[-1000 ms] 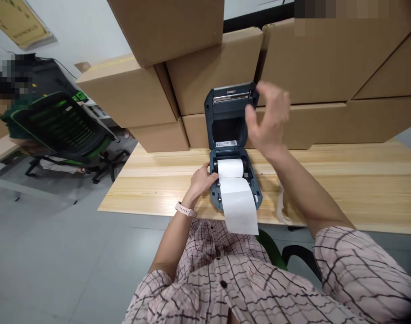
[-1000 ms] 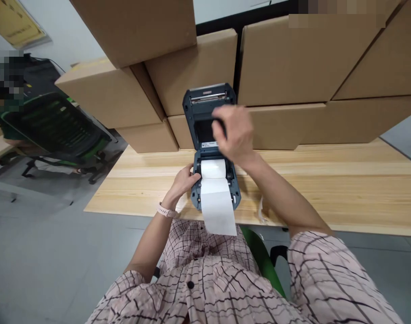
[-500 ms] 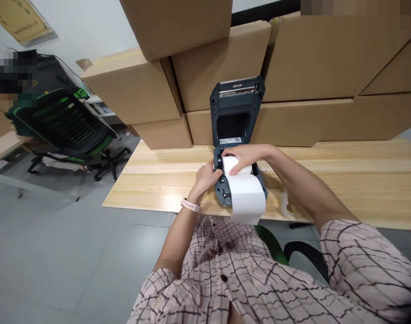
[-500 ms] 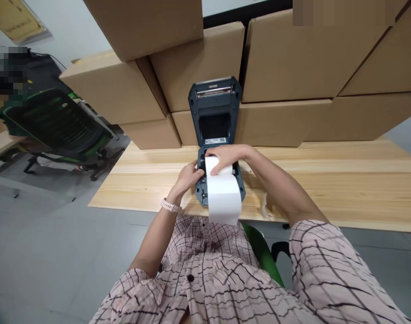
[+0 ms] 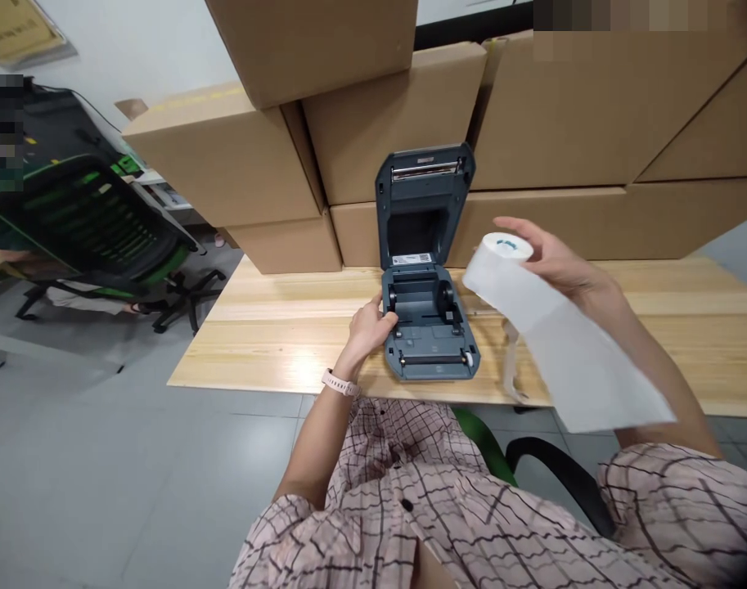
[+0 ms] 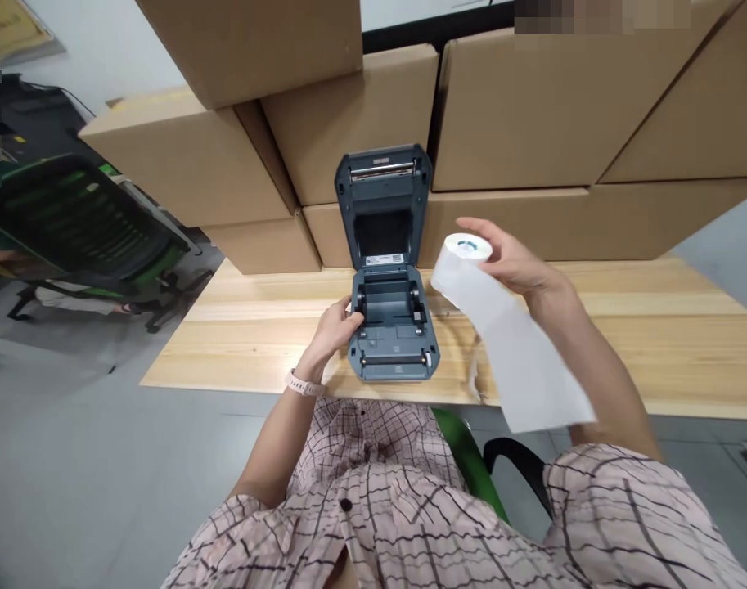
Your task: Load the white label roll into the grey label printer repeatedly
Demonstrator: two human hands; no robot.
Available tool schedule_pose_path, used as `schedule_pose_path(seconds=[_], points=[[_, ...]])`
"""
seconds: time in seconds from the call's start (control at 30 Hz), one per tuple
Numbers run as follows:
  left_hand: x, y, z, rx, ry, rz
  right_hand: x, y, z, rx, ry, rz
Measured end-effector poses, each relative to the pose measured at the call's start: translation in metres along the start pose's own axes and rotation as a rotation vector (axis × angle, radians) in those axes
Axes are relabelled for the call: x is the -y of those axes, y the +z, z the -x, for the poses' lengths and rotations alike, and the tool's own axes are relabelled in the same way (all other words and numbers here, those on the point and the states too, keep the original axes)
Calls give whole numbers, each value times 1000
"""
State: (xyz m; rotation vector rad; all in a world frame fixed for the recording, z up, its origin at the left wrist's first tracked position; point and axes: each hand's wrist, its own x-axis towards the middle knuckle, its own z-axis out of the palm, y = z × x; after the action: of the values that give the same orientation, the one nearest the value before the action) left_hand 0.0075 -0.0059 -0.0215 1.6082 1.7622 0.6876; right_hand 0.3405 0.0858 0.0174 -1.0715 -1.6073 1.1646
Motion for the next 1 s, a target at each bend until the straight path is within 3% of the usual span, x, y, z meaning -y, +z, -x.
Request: schedule_pose_path(seconds=[0.17,0.33,0.47,0.6,0.67,0.77,0.87,1.0], points=[[4,2,-1,-13,8,61,-46,14,-30,22,141,-78],[11,6,-5,-22,15,126,-69,24,-32,15,201,-86],[19,9,-10,-18,25,175,-78,-8,-2,-13,189,-153],[24,12,-14,-22,34,212,-88,-40,59,-139,188,-215],[25,12,-14,-26,39,230,-92,-38,86,-100,204,-214],[25,12,-14,-20,44,249,-94,-19,107,-65,263,-166],[23,12,-14,-17,40,222,-89,-3,107,-52,295,-133],[20,12,-13,-21,13,198,-52,0,97,54,98,-226]])
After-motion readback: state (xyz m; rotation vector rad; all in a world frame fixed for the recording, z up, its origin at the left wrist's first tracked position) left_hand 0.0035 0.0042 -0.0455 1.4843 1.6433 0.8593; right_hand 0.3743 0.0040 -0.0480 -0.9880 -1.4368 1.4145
